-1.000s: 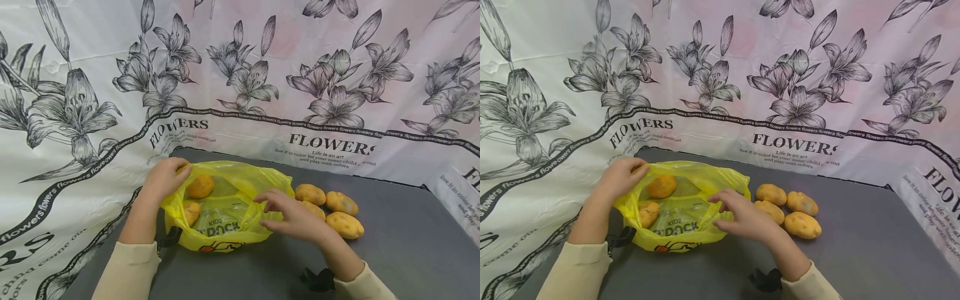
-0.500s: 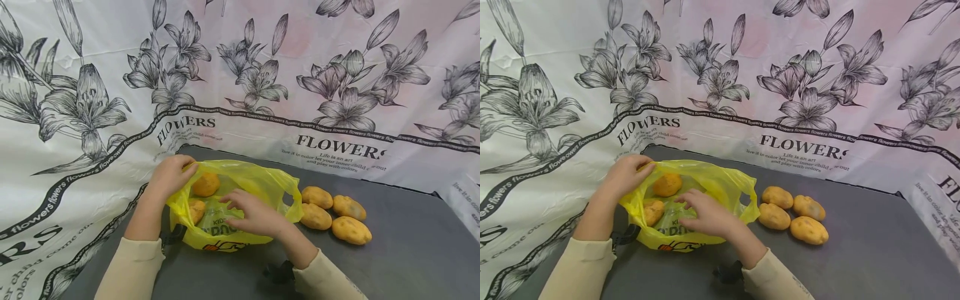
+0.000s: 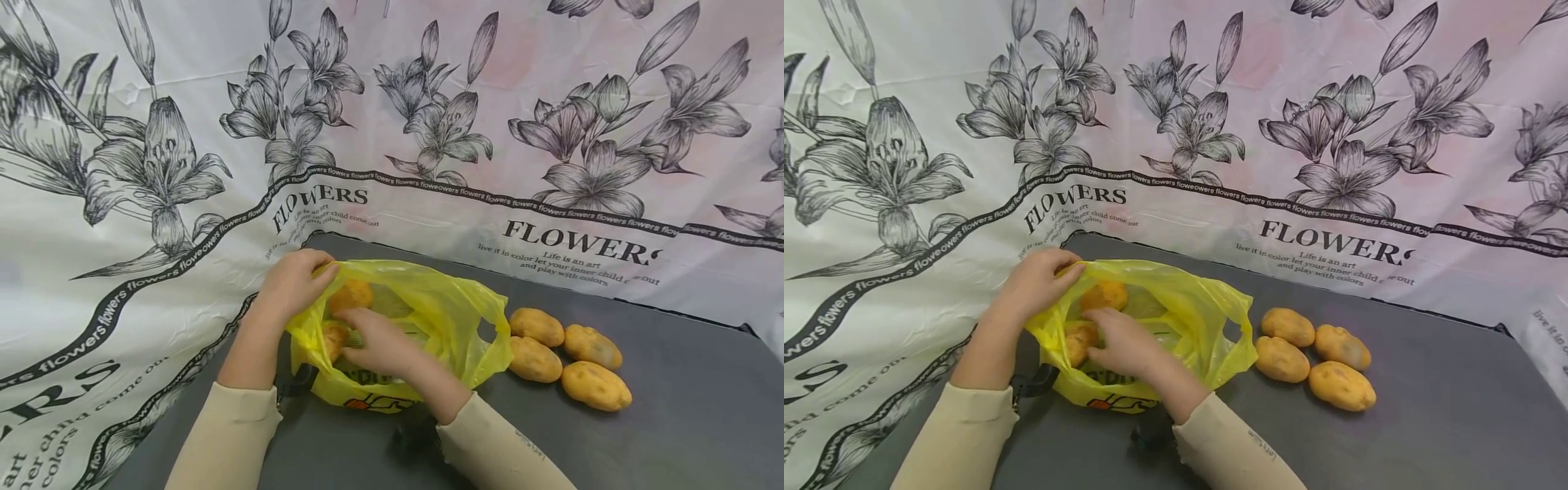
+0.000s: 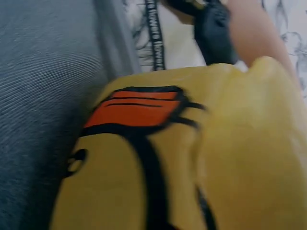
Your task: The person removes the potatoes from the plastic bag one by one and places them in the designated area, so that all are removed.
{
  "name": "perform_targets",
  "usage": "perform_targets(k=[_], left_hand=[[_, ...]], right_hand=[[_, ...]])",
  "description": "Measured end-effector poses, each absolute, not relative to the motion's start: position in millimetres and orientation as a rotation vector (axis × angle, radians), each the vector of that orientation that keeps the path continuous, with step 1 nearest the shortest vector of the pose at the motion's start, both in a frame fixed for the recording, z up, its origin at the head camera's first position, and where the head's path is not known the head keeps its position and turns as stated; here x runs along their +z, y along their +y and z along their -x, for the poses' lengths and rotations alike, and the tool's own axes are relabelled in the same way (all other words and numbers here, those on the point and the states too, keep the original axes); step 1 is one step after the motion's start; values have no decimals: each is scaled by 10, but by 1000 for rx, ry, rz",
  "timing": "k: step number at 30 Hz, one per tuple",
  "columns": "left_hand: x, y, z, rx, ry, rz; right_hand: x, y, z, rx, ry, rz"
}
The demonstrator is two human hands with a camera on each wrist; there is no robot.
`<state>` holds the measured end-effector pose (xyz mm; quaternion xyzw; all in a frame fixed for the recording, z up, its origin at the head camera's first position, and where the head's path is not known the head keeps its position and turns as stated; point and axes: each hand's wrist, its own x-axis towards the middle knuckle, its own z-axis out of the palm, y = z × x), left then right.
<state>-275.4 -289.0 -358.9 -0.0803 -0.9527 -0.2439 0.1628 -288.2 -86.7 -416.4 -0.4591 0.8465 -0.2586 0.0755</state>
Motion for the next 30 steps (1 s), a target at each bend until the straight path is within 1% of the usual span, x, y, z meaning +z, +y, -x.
perform_targets(k=[6,15,19,24,30], left_hand=[[-3564,-2823,2759,-692,-2718,227],[-3598,-2816,2763,-693,-2725,228],[-3621,-2832,2777,-698,-2724,230],[-3638,-2851,2766,-702,-2714,240],[-3645,-2868,2762,-697,-2708,248]], right_hand=[[-4254,-894,2831,-610,2687,1402],[-4329,-858,2777,-608,2783,1398],[-4326,-807,2776,-614,2787,1416],[-4294,-764,2748,-499,2838,1446],[-4154,-574,2651,-490,2910,1440]])
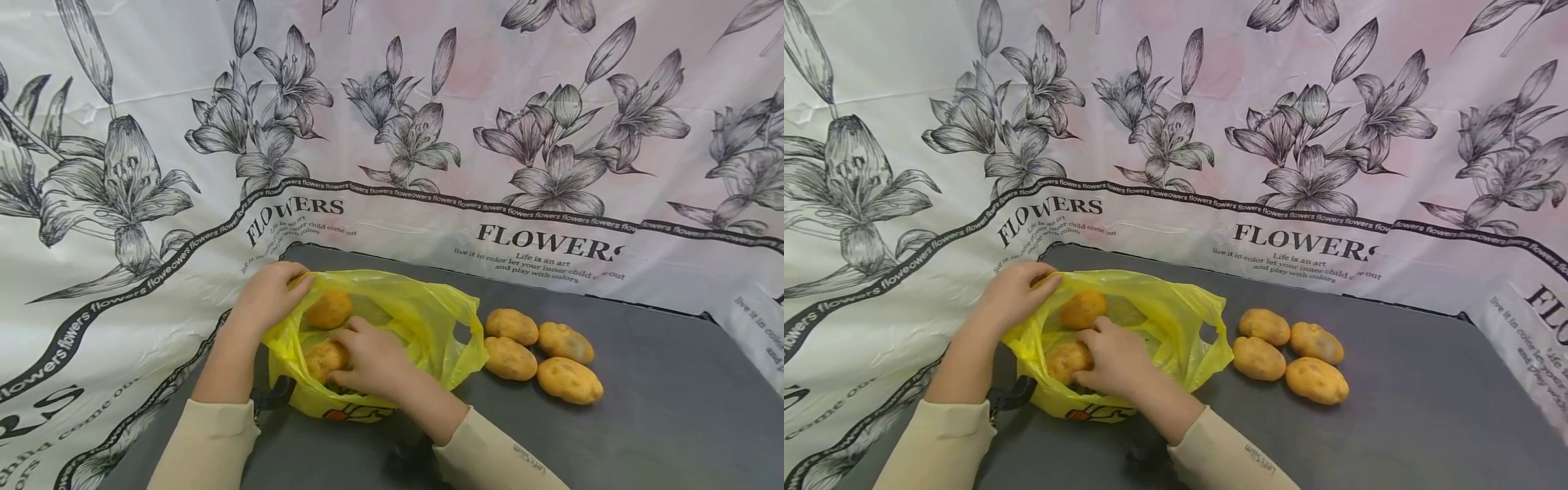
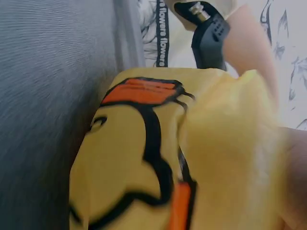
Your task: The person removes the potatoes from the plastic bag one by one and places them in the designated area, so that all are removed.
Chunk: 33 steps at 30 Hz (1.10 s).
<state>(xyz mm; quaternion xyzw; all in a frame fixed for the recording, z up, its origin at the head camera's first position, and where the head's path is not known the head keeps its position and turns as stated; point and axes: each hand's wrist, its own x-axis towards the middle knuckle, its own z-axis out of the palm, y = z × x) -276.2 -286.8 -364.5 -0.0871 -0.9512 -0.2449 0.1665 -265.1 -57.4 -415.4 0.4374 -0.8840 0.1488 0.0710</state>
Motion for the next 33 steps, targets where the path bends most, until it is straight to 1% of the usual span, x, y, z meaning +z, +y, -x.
perform_targets(k=[16,21,33], left_hand=[[-3621,-2838,2713,-690,-2734,255],[-3623,-2821,2707,-696,-2744,247],[-3666,-2810,2753,-672,-2761,244]], right_hand=[[-3985,507,2390,985,-2570,-1094],[-3958,791,2283,1168,-2546,-1069],[-3940,1419,2053,1294,-2588,-1019]])
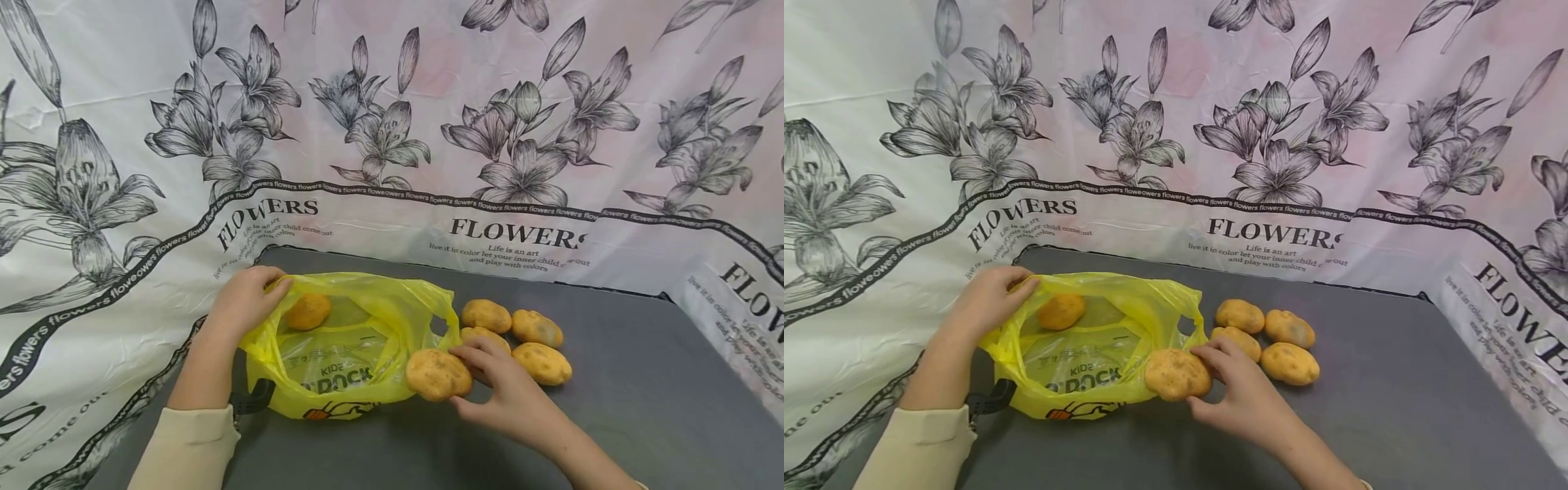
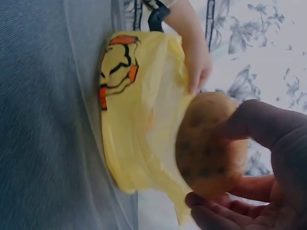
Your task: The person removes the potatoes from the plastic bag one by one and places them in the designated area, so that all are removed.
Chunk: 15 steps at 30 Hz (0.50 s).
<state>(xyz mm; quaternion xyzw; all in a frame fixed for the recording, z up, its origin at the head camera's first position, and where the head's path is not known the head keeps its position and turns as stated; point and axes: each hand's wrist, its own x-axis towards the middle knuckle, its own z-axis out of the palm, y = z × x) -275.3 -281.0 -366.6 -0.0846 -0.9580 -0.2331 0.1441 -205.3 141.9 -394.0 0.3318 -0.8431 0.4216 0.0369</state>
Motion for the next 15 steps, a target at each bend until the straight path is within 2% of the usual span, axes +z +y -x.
perform_targets(k=[5,15], left_hand=[[-3665,-2806,2756,-668,-2762,251],[-3636,-2818,2733,-688,-2760,264]], right_hand=[[-3881,1652,2004,1213,-2724,-908],[-3843,1941,2099,604,-2909,-728]])
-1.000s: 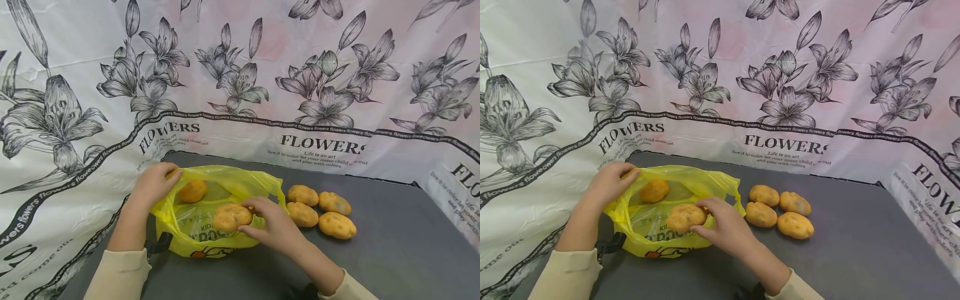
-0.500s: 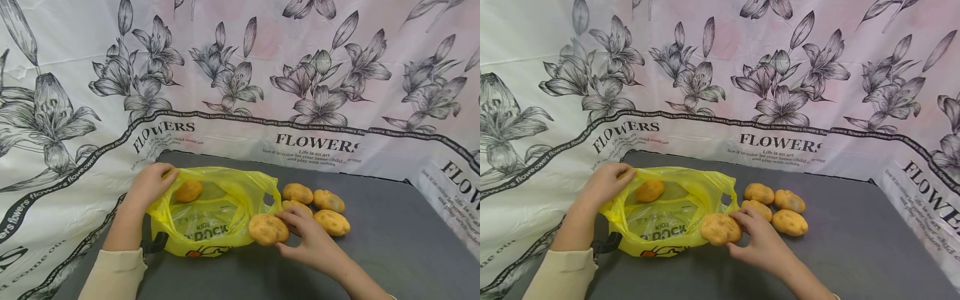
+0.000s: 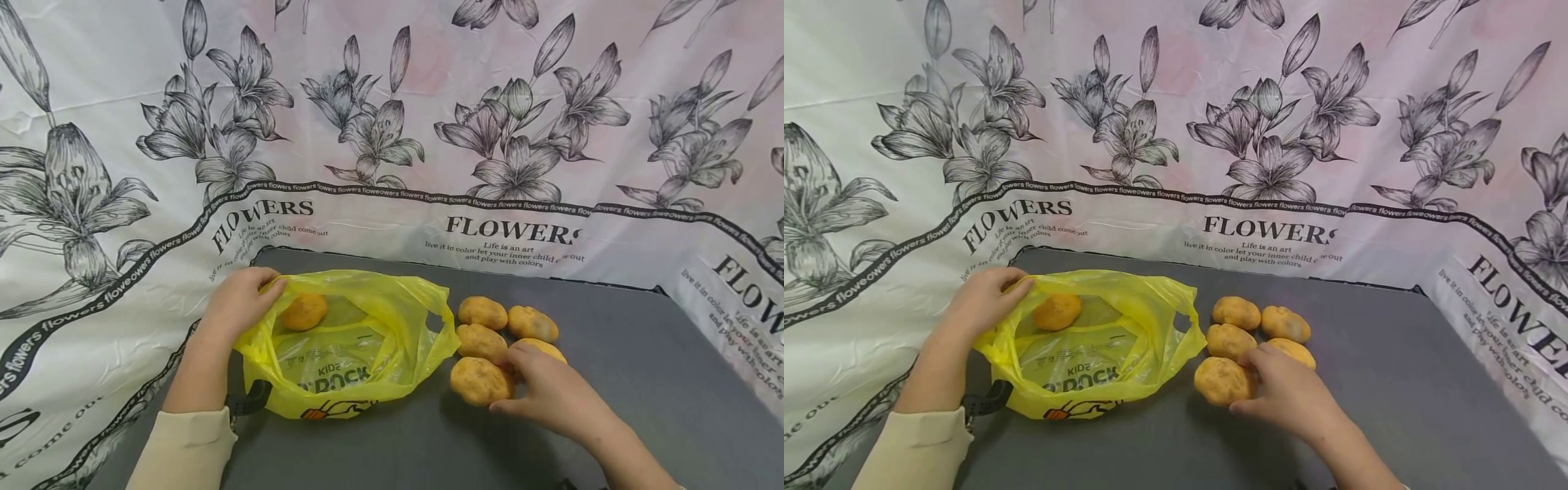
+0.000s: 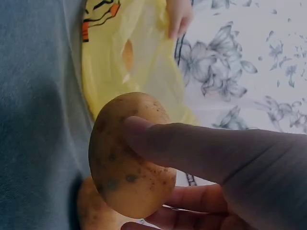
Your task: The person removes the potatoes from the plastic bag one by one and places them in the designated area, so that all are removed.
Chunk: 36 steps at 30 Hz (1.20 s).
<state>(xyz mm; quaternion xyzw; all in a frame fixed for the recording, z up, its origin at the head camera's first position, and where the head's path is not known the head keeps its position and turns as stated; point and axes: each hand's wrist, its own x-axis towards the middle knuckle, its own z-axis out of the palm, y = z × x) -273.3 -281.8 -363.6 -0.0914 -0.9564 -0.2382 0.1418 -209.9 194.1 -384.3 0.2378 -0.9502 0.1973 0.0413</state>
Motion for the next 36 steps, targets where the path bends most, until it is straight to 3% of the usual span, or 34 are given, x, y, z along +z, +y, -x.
perform_targets(k=[20,36], left_hand=[[-3631,-2795,2730,-692,-2770,262],[-3648,-2797,2742,-693,-2756,259]], right_hand=[[-4139,1948,2308,488,-2952,-676],[-4118,1931,2287,498,-3005,-662]])
